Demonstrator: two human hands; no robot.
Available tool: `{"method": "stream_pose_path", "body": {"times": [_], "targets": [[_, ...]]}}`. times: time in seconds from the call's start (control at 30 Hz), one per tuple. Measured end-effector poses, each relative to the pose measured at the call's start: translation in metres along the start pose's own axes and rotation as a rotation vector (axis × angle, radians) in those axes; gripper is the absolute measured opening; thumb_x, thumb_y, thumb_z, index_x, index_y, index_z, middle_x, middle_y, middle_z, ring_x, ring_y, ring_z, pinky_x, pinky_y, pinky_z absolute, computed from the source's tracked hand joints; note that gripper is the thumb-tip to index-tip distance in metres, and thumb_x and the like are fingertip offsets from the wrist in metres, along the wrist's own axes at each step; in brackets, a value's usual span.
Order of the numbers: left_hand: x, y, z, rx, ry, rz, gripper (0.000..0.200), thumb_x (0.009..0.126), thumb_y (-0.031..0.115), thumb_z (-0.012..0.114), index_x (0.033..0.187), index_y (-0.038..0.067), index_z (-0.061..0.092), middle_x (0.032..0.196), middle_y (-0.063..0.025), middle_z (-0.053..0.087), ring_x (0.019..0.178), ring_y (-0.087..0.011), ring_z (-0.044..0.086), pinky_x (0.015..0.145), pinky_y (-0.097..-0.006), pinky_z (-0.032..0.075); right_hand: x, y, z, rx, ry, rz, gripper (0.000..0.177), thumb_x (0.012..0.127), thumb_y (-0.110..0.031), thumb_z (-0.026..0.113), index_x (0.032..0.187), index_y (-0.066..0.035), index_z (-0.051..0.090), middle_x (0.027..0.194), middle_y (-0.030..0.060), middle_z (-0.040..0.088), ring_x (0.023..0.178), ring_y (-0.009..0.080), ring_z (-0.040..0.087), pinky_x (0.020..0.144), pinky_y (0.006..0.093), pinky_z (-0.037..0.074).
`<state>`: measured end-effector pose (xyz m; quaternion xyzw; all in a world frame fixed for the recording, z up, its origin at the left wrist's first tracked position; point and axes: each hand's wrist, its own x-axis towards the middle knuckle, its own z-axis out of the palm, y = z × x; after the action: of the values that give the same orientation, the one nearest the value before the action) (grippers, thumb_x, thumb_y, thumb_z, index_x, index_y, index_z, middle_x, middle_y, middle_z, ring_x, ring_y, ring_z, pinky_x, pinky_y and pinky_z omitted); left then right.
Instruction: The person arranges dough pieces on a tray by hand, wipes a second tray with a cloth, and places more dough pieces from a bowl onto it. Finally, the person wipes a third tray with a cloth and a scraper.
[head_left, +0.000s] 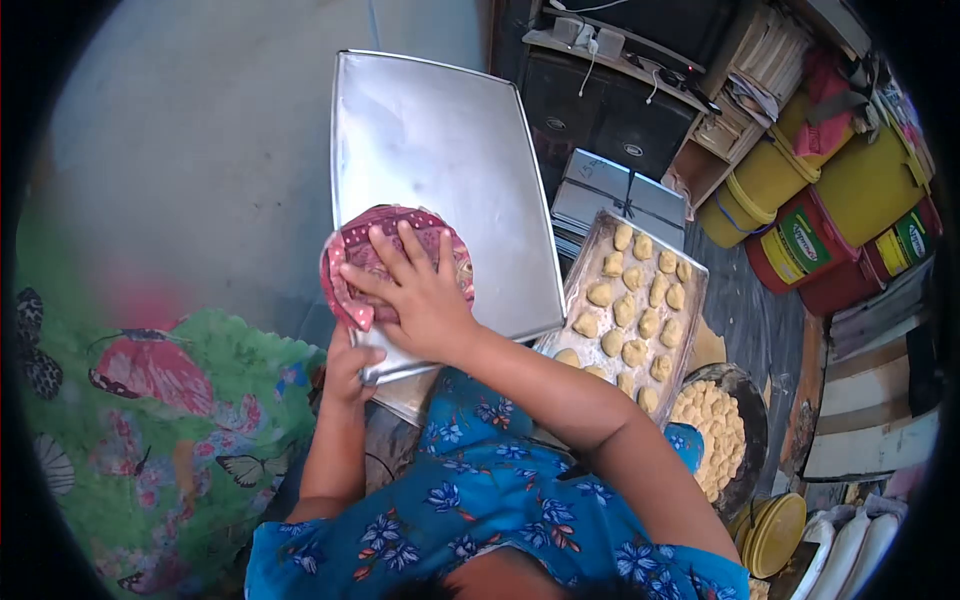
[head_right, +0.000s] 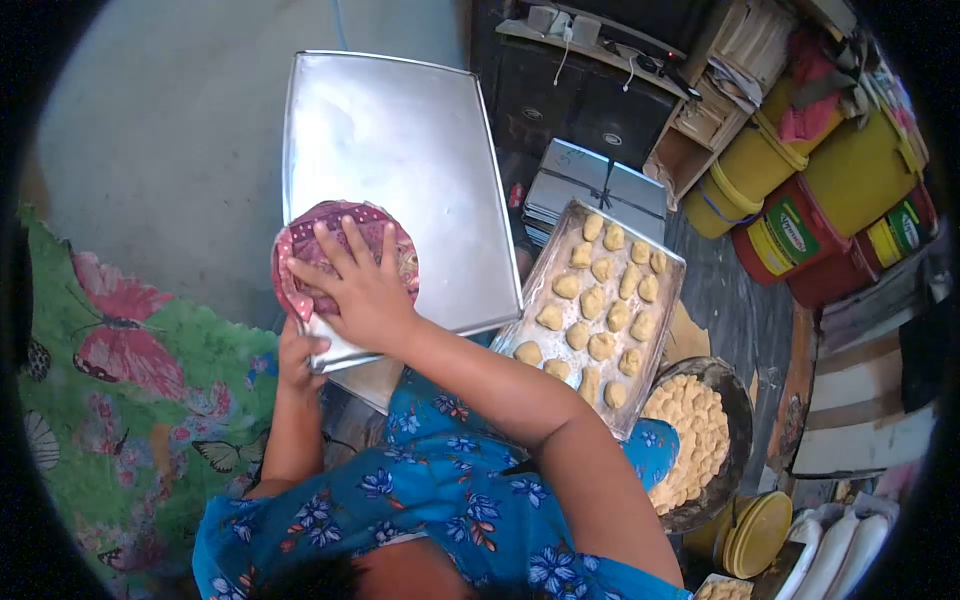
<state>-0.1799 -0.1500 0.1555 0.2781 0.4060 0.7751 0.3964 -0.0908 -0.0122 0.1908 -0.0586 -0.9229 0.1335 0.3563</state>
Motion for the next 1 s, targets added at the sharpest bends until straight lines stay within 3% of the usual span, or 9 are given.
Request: {"method": "stream_pose_path", "body": {"times": [0.1,0.27,0.4,0.53,0.57,0.77,0.9,0.93,1.0], "targets": [[-0.025,0.021,0.002,0.076,0.119,0.006,0.089,0.057,0.008,0.063,0.141,0.000,0.036,0.128,-0.0169,0.054,0.117,-0.0318,0.056,0.104,-0.0407,0.042,0.028,0.034,-0.006,0.033,0.122,0.173,0.057,0.075,-0.024,0.070,0.130,-0.035,0.058,0.137,0.0100,0.049,0.125,0.0320,0.044,0.100,0.0530,0.031],[-0.046,0.029,-0.010,0.070,0.211,0.072,0.085,0.057,0.011,0.062,0.138,-0.003,0.039,0.123,-0.0177,0.056,0.113,-0.0322,0.058,0.101,-0.0410,0.044,0.020,0.136,-0.010,-0.180,0.252,0.578,0.043,0.088,-0.032,0.061,0.131,-0.029,0.060,0.123,0.0136,0.052,0.114,0.0325,0.046,0.093,0.0456,0.034],[-0.032,0.021,-0.016,0.025,0.200,0.073,0.083,0.058,0.012,0.062,0.137,-0.003,0.040,0.124,-0.0178,0.056,0.115,-0.0315,0.057,0.101,-0.0411,0.045,-0.034,0.072,-0.006,-0.304,0.128,0.333,0.055,0.077,-0.030,0.068,0.131,-0.030,0.059,0.119,0.0124,0.055,0.104,0.0321,0.053,0.084,0.0466,0.039],[-0.020,-0.004,-0.035,-0.100,0.135,-0.065,0.085,0.064,0.011,0.065,0.142,-0.001,0.033,0.128,-0.0202,0.055,0.115,-0.0317,0.058,0.095,-0.0388,0.049,-0.061,-0.025,-0.001,0.059,-0.125,-0.087,0.061,0.071,-0.033,0.072,0.130,-0.030,0.059,0.130,0.0096,0.053,0.106,0.0280,0.053,0.082,0.0443,0.039],[-0.020,-0.010,-0.031,-0.311,0.055,-0.039,0.084,0.064,0.009,0.066,0.141,-0.002,0.034,0.126,-0.0192,0.055,0.112,-0.0295,0.060,0.090,-0.0342,0.052,-0.051,-0.029,0.000,0.065,-0.121,-0.087,0.063,0.070,-0.033,0.072,0.131,-0.032,0.058,0.132,0.0098,0.052,0.109,0.0285,0.052,0.084,0.0445,0.038],[-0.052,0.010,-0.039,0.067,0.058,-0.073,0.090,0.056,0.006,0.067,0.140,-0.003,0.036,0.122,-0.0129,0.056,0.110,-0.0252,0.057,0.097,-0.0355,0.043,0.078,0.034,-0.003,0.025,0.122,-0.208,0.056,0.072,-0.031,0.074,0.125,-0.042,0.060,0.132,0.0063,0.053,0.110,0.0282,0.052,0.091,0.0456,0.036],[-0.078,0.028,-0.047,0.164,-0.005,-0.072,0.090,0.057,0.007,0.069,0.140,-0.005,0.037,0.123,-0.0123,0.056,0.114,-0.0239,0.054,0.099,-0.0345,0.040,0.146,0.108,-0.012,0.035,0.464,0.039,0.035,0.081,-0.034,0.069,0.116,-0.033,0.068,0.126,0.0095,0.056,0.115,0.0326,0.049,0.096,0.0477,0.035],[-0.083,0.030,-0.049,0.178,-0.015,-0.068,0.089,0.057,0.007,0.070,0.140,-0.005,0.037,0.123,-0.0125,0.056,0.115,-0.0242,0.054,0.099,-0.0348,0.040,0.149,0.116,-0.017,-0.034,0.507,0.253,0.036,0.082,-0.031,0.068,0.117,-0.033,0.067,0.123,0.0093,0.057,0.114,0.0318,0.049,0.096,0.0473,0.035],[-0.086,0.033,-0.052,0.132,-0.030,-0.094,0.090,0.058,0.008,0.071,0.140,-0.006,0.036,0.123,-0.0130,0.057,0.113,-0.0248,0.056,0.099,-0.0353,0.041,0.136,0.113,-0.011,-0.187,0.445,0.262,0.036,0.081,-0.029,0.068,0.116,-0.032,0.067,0.121,0.0089,0.057,0.113,0.0319,0.050,0.094,0.0486,0.036]]}}
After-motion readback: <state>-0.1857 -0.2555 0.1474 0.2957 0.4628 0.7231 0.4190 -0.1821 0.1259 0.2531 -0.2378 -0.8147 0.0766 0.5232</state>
